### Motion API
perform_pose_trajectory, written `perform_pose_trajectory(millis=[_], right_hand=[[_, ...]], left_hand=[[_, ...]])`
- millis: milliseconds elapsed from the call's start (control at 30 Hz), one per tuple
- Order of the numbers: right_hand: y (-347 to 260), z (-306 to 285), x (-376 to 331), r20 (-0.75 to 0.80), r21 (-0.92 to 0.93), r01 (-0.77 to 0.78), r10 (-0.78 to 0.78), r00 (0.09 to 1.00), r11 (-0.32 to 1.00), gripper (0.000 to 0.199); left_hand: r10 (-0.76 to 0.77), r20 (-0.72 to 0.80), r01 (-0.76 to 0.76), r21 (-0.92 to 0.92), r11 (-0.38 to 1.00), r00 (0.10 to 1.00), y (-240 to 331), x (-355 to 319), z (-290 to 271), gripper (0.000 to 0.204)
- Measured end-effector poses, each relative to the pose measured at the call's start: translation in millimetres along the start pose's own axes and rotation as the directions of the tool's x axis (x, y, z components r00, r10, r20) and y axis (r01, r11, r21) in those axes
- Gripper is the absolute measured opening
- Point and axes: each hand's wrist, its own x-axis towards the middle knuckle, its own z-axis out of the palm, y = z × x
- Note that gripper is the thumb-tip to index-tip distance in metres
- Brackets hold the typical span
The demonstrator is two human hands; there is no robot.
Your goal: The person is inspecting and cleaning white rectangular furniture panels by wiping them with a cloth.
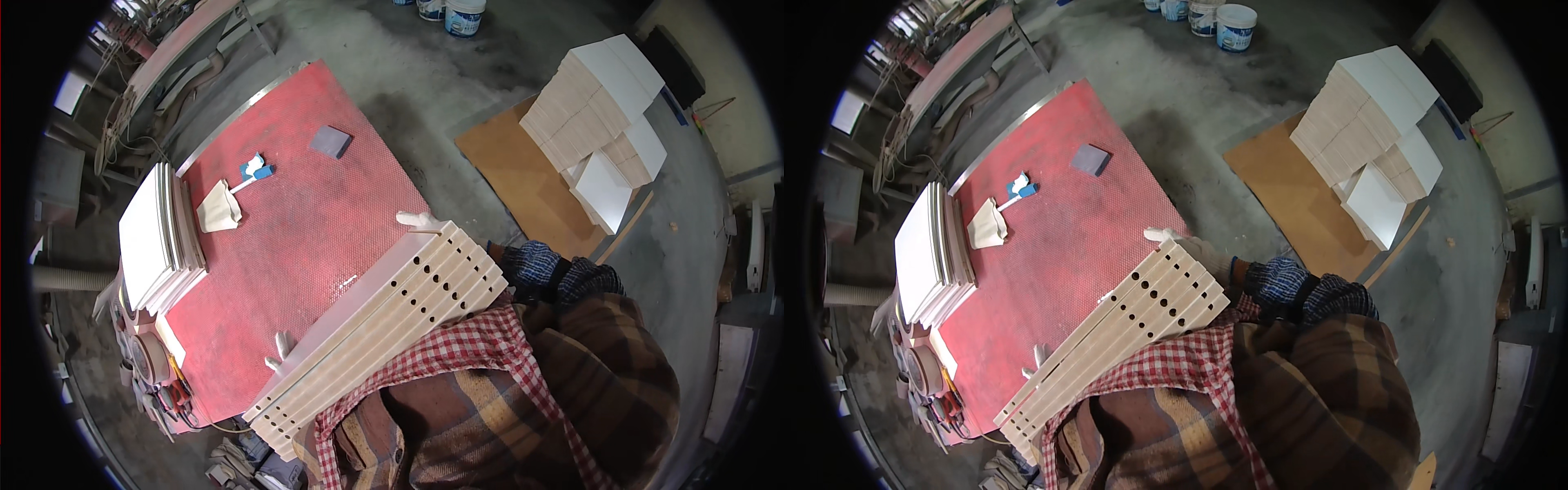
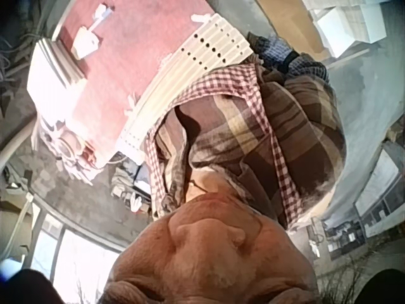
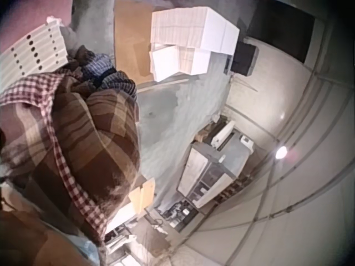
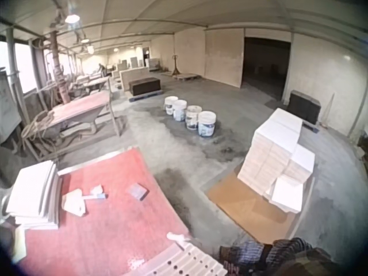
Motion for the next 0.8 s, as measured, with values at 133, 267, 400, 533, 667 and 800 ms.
perform_pose_trajectory(millis=[133,267,400,533,667,800], right_hand=[[-9.4,5.9,-0.8,-0.023,0.334,-0.112,0.127,0.992,0.936,0.048],[-5.2,14.3,3.5,-0.160,-0.278,0.121,-0.171,0.972,0.953,0.041],[9.8,15.1,8.6,-0.276,0.207,-0.061,0.118,0.954,0.976,0.036],[-5.2,16.4,14.4,-0.256,0.393,-0.204,0.320,0.912,0.897,0.035],[18.2,2.9,9.4,-0.149,-0.498,0.147,-0.252,0.956,0.855,0.039],[26.9,-1.5,9.5,-0.210,-0.548,0.138,-0.295,0.932,0.825,0.040]], left_hand=[[0.025,0.040,-0.020,-0.134,0.991,0.999,-0.5,2.8,-0.2,0.029],[0.057,0.067,-0.037,-0.265,0.964,0.996,-2.1,11.5,0.3,0.029],[0.090,0.074,-0.054,-0.394,0.917,0.993,-3.0,28.0,2.8,0.028],[0.131,0.090,-0.066,-0.514,0.855,0.987,-3.3,35.5,2.8,0.028],[0.165,0.107,-0.062,-0.626,0.777,0.981,-0.9,43.7,-1.1,0.027],[0.188,0.179,-0.009,-0.701,0.713,0.966,-14.2,30.2,-1.9,0.026]])
